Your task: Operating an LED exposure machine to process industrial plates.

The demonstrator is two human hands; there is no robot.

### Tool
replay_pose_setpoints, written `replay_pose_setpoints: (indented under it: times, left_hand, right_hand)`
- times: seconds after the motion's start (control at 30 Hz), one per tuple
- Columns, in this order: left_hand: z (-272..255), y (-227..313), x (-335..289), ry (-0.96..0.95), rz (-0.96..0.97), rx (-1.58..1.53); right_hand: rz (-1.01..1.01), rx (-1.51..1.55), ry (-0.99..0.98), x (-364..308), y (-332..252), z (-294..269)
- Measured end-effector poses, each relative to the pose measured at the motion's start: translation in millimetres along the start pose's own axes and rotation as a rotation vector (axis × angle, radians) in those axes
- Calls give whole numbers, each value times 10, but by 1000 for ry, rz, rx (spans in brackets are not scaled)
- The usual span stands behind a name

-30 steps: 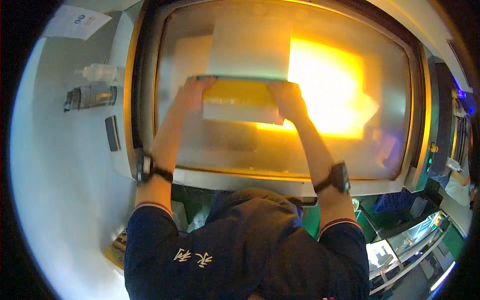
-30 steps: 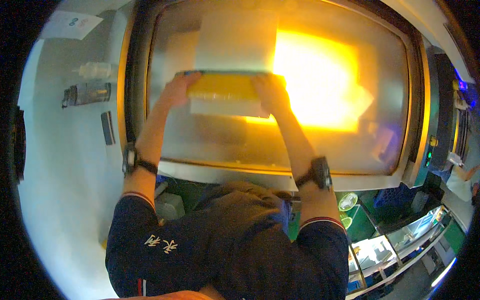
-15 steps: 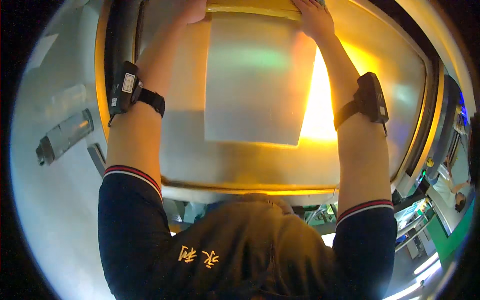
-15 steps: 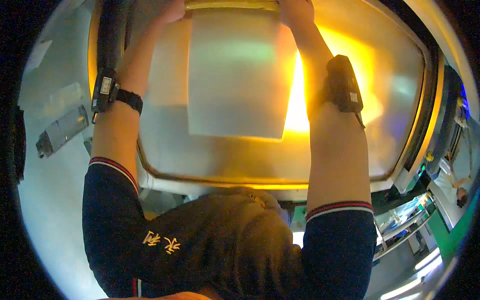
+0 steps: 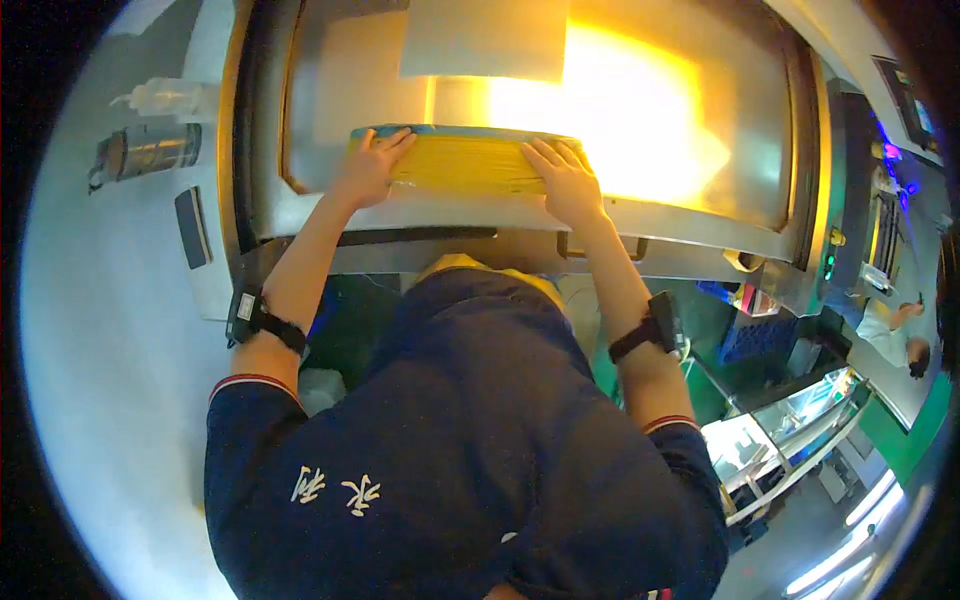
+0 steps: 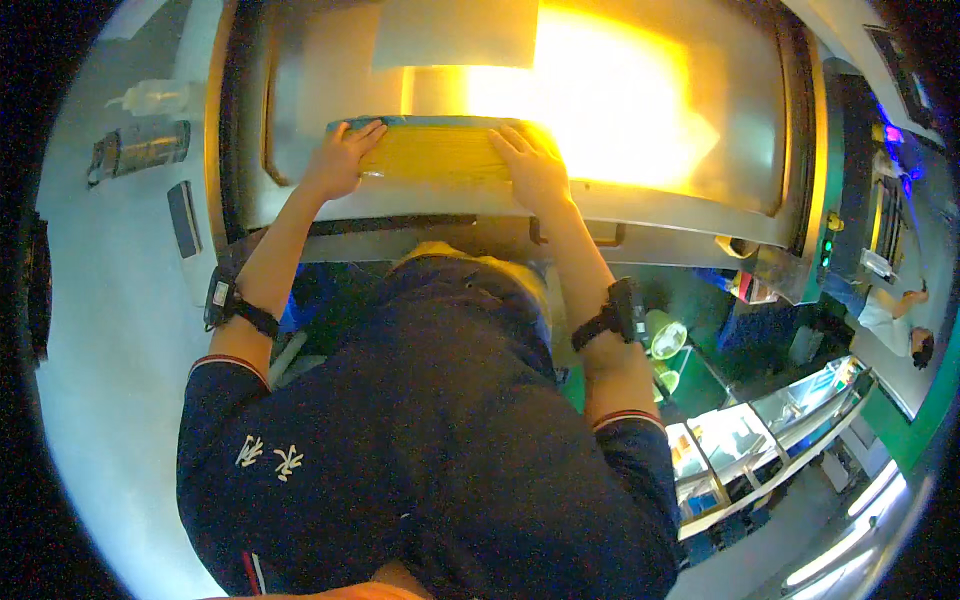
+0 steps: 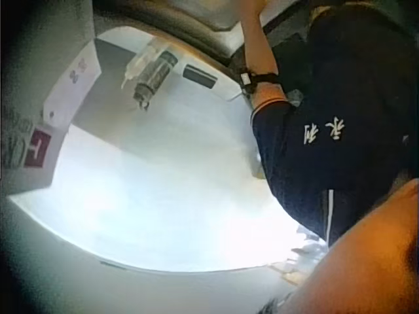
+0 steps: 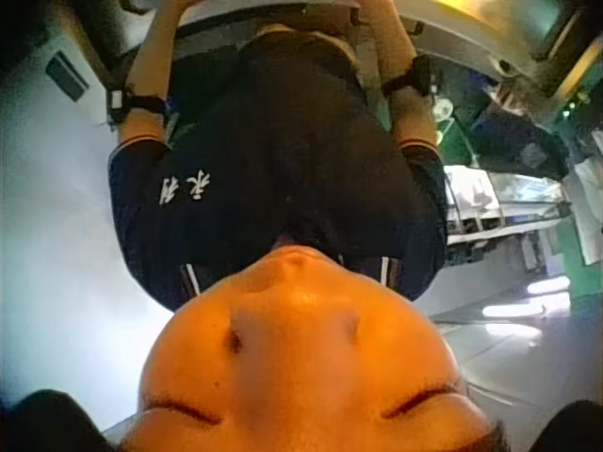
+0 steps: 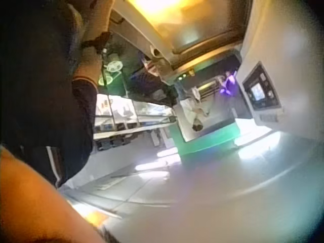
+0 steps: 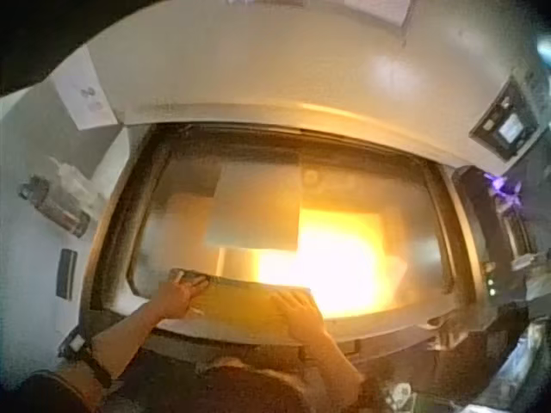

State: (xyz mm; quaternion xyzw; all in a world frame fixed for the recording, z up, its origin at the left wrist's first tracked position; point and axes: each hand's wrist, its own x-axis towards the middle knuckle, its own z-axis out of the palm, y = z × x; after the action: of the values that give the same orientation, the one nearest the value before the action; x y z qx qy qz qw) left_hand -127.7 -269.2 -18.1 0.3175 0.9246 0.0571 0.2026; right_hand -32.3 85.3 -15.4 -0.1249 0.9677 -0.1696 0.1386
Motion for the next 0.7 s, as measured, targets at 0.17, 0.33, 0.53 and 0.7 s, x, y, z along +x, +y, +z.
replay_pose_setpoints:
  times: [0.17,0.33,0.53,0.7]
  left_hand:
    - [-4,781,-441,-91,-126,25]
    - [674,1205,-515,-143,-141,-133]
    - [1378,1554,-41,-286,-159,-159]
    - [2022,1523,166,-231,-320,-38]
  right_hand:
    - [78,-130,217,-713,-15,4]
    - [416,98,511,-2224,56,501]
    - [892,524,268,-3713,-53,1313]
    - [1006,458,180,-4496,241,1661]
